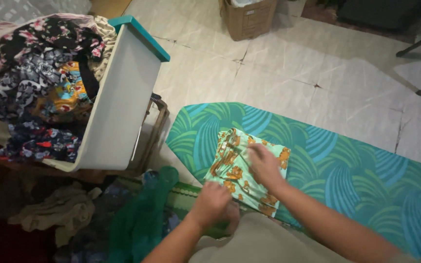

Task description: The person folds three garments on an ironing board: a blue floral dress, brown patterned pants, and light green shorts. Each item is smoothed, folded into a compact rectangle, and placed on a nearby chair.

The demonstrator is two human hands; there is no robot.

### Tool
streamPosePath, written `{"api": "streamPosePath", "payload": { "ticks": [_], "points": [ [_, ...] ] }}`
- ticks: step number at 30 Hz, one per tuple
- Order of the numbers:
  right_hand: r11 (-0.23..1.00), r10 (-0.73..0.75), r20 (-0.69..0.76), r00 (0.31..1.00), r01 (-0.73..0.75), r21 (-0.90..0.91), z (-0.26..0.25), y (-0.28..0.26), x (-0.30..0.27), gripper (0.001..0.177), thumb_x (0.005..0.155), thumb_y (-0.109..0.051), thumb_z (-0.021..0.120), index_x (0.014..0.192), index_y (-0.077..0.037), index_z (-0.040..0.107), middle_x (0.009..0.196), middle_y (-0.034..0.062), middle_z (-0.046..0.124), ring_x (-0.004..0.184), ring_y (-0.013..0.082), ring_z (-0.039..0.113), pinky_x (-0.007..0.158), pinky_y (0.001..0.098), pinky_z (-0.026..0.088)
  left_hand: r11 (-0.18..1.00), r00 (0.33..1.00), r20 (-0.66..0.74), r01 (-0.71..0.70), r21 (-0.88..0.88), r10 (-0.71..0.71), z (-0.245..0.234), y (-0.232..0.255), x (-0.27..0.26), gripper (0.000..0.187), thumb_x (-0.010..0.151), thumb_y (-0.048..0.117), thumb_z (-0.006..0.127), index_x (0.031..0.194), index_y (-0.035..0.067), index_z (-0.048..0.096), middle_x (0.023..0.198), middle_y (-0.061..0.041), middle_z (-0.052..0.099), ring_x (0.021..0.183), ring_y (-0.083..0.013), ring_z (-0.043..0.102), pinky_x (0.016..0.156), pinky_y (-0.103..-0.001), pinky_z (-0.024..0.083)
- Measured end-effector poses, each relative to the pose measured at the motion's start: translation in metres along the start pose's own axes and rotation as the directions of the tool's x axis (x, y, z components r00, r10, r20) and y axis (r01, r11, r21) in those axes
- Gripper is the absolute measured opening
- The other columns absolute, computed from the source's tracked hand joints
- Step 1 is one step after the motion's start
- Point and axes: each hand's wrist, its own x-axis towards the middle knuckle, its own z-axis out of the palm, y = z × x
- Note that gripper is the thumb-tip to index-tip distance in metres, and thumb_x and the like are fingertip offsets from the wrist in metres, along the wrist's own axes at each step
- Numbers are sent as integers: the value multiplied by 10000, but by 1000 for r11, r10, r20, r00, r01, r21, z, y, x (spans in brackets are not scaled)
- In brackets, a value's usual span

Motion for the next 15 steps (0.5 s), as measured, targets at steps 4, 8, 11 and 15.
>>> {"api": "streamPosePath", "payload": {
  "ticks": [4,8,11,15],
  "points": [
    [745,-504,-256,825,265,-612,-43,11,-31,366,996,-202,589,1310,-15,588,1201,183,607,1072,340,611,955,450,481,988,965,-257,89,125,-54,-7,-9,63,195,796,97,619,987,90,658,1011,-78,653,1006,-300,590,889,-465,443],
    [526,-715,-202,670,324,-786,-51,26,-43,345,977,-99,573,1299,25,562,1250,229,573,1171,432,535,1018,517,414,951,910,-358,273,142,-208,11,-29,92,266,797,96,620,1055,76,682,1092,-113,678,1039,-327,604,904,-484,451],
    [555,-662,-164,731,332,-763,-53,41,-66,282,915,-97,609,1181,-2,598,1154,207,585,1104,419,551,956,503,449,851,821,-313,521,69,-478,11,-38,75,157,888,182,643,1005,84,680,1020,-131,674,960,-361,634,828,-502,482],
    [575,-488,15,873,334,-747,-56,41,-111,224,874,-154,666,1070,-50,636,1045,149,614,1020,364,602,859,460,497,735,719,-159,674,-73,-676,7,-36,31,190,987,278,641,984,89,662,953,-136,686,899,-380,667,775,-497,521]
  ]
}}
